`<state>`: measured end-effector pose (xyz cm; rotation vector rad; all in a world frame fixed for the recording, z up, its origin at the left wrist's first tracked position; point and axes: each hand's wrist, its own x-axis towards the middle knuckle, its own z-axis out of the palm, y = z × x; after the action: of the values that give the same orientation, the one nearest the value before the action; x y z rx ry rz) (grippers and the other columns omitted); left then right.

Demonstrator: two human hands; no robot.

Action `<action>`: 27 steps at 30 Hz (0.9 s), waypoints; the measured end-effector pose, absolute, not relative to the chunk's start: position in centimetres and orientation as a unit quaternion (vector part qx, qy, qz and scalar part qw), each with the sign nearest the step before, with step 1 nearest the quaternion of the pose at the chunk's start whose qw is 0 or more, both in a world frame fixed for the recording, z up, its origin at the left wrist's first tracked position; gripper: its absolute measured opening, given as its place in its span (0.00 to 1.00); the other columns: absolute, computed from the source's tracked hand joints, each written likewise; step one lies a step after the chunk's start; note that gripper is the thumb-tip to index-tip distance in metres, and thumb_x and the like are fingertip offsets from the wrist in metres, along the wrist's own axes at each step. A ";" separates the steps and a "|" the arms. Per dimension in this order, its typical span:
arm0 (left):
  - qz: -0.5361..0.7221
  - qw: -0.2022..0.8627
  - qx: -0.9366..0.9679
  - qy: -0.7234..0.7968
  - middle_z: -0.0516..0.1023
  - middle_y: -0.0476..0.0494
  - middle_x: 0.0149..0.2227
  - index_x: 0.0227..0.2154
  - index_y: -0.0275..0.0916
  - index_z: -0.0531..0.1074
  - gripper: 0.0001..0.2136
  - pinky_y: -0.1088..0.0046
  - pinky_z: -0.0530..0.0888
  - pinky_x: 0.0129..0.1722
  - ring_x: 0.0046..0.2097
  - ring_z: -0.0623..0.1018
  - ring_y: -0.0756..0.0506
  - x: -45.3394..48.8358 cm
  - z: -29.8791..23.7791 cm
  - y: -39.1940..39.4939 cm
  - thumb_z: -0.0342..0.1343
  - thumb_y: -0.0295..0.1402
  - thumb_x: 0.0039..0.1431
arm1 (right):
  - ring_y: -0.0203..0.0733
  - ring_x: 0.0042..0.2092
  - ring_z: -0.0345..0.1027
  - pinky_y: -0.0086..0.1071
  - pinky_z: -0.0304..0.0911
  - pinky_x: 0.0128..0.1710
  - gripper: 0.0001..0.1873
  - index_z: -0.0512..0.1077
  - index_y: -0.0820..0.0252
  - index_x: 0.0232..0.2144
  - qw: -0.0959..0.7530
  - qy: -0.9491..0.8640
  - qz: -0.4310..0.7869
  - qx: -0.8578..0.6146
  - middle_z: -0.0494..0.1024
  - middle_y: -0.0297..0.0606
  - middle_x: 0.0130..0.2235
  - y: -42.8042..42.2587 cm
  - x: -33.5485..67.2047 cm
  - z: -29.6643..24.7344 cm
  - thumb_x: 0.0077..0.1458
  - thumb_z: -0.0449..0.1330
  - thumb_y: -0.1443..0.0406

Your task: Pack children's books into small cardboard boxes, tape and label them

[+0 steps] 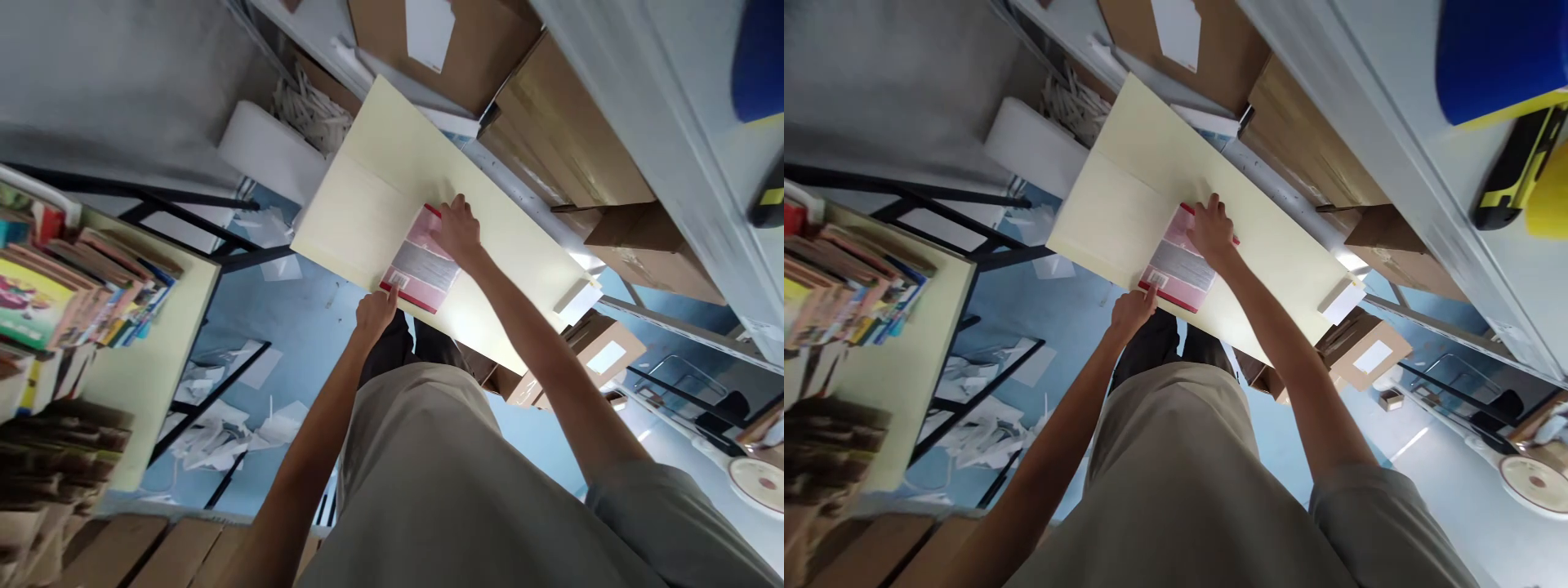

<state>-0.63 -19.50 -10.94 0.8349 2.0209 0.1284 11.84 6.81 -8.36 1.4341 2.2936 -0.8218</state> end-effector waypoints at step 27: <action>0.059 0.437 0.538 0.719 0.84 0.34 0.55 0.52 0.41 0.79 0.12 0.58 0.80 0.63 0.55 0.86 0.37 -4.6 -9.4 -3.0 0.61 0.26 0.68 | 0.50 0.49 0.83 0.36 0.75 0.49 0.10 0.81 0.60 0.47 -0.089 0.360 -0.429 0.823 0.88 0.49 0.49 -3.9 18.4 -6.0 0.68 0.65 0.62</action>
<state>-4.63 -3.05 -9.40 1.3369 1.7870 0.1465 18.40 -3.86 -5.96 2.7448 1.2014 -1.4300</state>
